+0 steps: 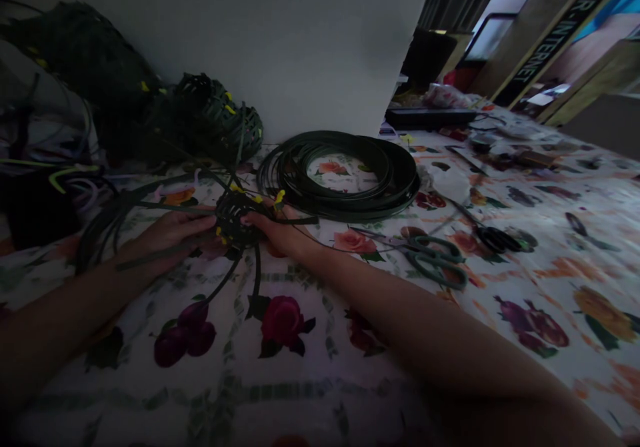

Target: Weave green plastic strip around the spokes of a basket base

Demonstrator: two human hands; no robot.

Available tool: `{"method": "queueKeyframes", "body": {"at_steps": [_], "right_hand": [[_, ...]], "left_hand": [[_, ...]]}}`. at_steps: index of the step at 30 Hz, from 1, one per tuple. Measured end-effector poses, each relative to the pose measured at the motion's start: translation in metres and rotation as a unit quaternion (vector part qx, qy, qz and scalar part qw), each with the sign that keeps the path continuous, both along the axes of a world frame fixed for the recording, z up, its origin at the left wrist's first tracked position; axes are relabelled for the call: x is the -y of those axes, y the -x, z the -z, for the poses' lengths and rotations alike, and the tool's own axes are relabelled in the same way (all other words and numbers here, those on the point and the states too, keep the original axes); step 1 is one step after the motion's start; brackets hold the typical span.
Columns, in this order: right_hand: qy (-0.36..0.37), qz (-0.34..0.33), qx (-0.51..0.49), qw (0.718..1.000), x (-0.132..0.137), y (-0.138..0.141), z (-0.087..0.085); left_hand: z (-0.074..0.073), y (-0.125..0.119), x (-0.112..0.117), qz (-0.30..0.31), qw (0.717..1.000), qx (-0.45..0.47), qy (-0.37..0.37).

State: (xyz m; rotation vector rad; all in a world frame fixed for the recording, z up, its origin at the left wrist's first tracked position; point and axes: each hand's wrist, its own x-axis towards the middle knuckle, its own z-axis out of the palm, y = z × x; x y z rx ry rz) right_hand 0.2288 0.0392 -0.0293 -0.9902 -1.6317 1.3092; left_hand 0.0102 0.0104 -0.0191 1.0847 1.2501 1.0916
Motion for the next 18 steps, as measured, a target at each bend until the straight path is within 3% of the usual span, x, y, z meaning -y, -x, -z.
{"method": "queueKeyframes", "body": {"at_steps": [3, 10, 18], "right_hand": [[0.008, -0.016, -0.031, 0.999, 0.004, 0.003, -0.001], [0.096, 0.007, -0.005, 0.995, 0.010, 0.003, 0.002], [0.093, -0.017, -0.031, 0.995, 0.002, 0.001, 0.015]], "left_hand": [[-0.003, -0.004, 0.006, 0.022, 0.998, 0.037, 0.041], [-0.005, -0.012, 0.012, -0.002, 0.994, 0.070, 0.079], [0.002, -0.006, 0.005, 0.053, 0.993, 0.076, 0.069]]}}
